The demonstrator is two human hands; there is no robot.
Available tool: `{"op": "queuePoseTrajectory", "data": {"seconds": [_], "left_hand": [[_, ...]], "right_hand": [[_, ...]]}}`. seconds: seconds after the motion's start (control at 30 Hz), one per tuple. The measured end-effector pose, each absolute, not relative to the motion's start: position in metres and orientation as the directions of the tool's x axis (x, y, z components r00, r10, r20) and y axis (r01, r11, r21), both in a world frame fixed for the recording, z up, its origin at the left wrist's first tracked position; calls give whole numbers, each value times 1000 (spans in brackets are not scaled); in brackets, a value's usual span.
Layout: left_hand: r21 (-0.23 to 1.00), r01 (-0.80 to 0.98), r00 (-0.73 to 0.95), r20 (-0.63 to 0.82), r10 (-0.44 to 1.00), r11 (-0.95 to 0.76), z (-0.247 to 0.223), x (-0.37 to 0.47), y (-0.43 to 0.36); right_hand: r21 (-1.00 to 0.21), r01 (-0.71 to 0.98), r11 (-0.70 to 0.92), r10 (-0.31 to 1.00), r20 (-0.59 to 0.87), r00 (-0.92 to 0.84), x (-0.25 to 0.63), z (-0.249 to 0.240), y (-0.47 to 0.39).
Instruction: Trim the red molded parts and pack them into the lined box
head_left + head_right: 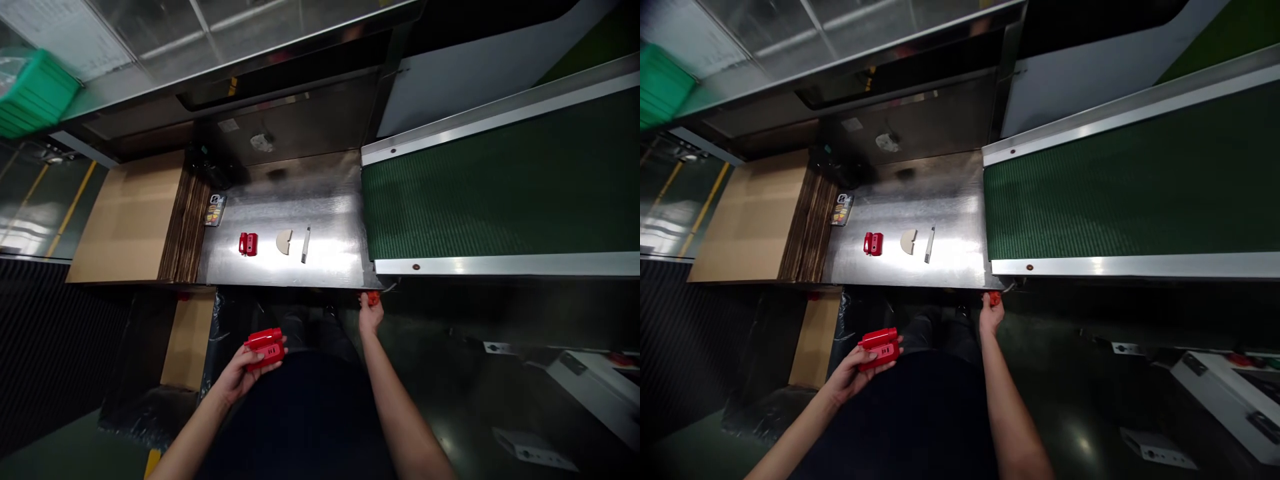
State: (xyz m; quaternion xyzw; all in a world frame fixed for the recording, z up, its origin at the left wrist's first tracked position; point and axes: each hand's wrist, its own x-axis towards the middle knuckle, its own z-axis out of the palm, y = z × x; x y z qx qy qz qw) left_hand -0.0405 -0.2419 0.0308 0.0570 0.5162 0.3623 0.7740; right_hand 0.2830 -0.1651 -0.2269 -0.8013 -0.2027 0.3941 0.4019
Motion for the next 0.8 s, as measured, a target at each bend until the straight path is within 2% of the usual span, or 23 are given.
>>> {"op": "queuePoseTrajectory", "data": {"seconds": [0.2,0.27,0.37,0.43,0.5,0.53,0.67,0.8], "left_hand": [[507,-533,25,-791,612,677,12,-29,-246],[506,-531,-31,-813,581,680,2,-29,-247],[488,-524,-95,-848,522,698,-13,-31,-246],[472,-527,-130,-867,481,707,-23,-34,-243],[457,-543,-156,-880,449,705,-31,-39,-237],[449,-556,-166,-884,436,699,-34,-43,-234],[413,-634,-211,-906,368,654,-45,-73,-221],[378,-704,-249,-924,289,602,-50,-123,-211]], "right_hand": [[-852,-104,-513,669,-473,573,315,-166,-240],[-856,-106,-505,733,-491,471,331,-135,-256],[-867,-61,-494,849,-496,180,349,-81,-252],[-883,36,-469,876,-470,-108,350,-44,-234],[-893,187,-410,805,-451,-386,339,-9,-211],[-890,263,-371,759,-454,-467,329,5,-199],[-824,532,-195,717,-490,-496,274,48,-165],[-716,698,-26,662,-535,-524,210,82,-147]]}}
